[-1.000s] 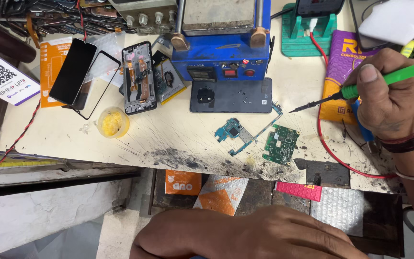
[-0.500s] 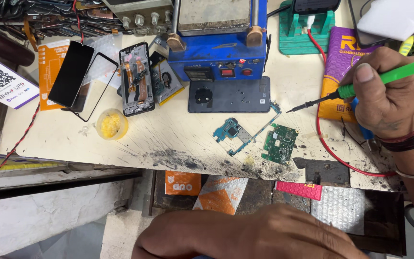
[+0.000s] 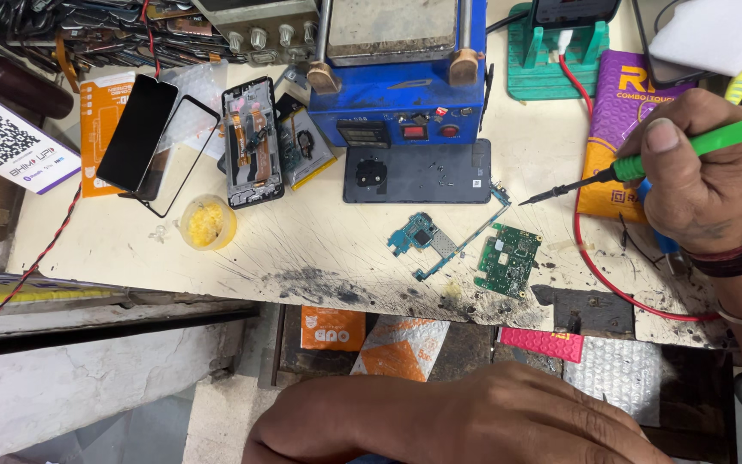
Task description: The person solders a green phone motherboard held on a cluttered repair bench, steadying the board with one hand while applying a green soldering iron to its contacts. They reposition the board and continue soldering different points, with a disassembled phone and tools around the work area.
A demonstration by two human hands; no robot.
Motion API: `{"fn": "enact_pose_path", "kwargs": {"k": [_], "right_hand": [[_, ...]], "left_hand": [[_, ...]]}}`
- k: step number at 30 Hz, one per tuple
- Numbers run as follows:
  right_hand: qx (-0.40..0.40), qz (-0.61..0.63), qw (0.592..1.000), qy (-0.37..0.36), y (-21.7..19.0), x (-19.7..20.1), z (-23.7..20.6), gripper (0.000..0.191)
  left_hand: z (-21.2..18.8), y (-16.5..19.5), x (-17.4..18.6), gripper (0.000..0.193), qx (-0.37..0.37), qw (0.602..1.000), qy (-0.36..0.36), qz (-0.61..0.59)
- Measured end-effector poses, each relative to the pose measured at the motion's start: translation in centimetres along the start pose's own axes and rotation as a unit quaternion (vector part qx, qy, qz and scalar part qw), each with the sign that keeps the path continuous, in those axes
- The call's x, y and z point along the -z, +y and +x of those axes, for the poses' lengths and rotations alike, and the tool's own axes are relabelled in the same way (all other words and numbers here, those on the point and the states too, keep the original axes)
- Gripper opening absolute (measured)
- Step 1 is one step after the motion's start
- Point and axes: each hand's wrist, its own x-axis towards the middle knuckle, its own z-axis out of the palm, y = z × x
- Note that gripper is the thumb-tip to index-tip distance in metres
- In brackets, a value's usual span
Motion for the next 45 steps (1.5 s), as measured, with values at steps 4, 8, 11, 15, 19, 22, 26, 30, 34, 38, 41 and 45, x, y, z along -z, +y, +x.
{"fn": "enact_pose_path", "kwargs": {"k": [4,8,11,15,19,22,26,30,34,38,41,45], "right_hand": [[-0.017,0.0,1.0,0.003,0.0,-0.1,-0.2,0.041],[-0.028,0.033,0.999,0.01,0.3,-0.3,-0.6,0.045],[-0.026,0.002,1.0,0.005,0.5,0.0,-0.5,0.044],[-0.033,0.005,0.999,0.001,0.3,0.0,-0.7,0.044],[-0.034,-0.011,0.999,-0.005,0.4,-0.1,-0.9,0.042],[-0.033,-0.013,0.999,-0.005,0.7,0.1,-0.9,0.041],[-0.035,-0.007,0.999,-0.004,0.8,0.0,-1.4,0.044],[-0.036,0.006,0.999,-0.002,1.2,0.0,-1.2,0.04],[-0.018,0.01,1.0,0.001,1.4,0.0,-1.3,0.044],[-0.054,0.009,0.998,0.004,0.8,-0.1,-1.9,0.046],[-0.044,0.012,0.999,0.004,0.6,-0.1,-1.3,0.045],[-0.011,0.025,1.0,0.015,0.0,-0.1,-0.2,0.039]], "left_hand": [[-0.3,0.3,0.2,0.027,0.013,0.999,-0.044,-0.003],[-0.5,0.4,0.1,0.029,0.012,0.999,-0.026,-0.018],[0.2,-0.2,-0.2,0.027,0.03,0.999,-0.027,0.006],[-0.1,0.0,0.0,0.03,0.014,0.999,-0.026,-0.02],[-0.8,0.3,-0.1,0.029,0.022,0.999,-0.02,-0.019],[-0.9,-0.2,-0.2,0.028,0.028,0.999,-0.021,-0.006],[-0.5,-0.5,-0.7,0.027,0.034,0.999,-0.024,-0.014],[0.2,-0.6,-1.0,0.027,0.047,0.999,-0.009,-0.006],[-0.2,0.0,0.5,0.026,0.022,0.999,-0.031,0.008],[0.8,1.0,1.2,0.028,0.022,0.999,-0.034,-0.033],[2.7,2.1,2.3,0.025,0.014,1.0,-0.024,0.006],[4.0,4.2,4.9,0.013,-0.001,0.991,-0.002,0.134]]}}
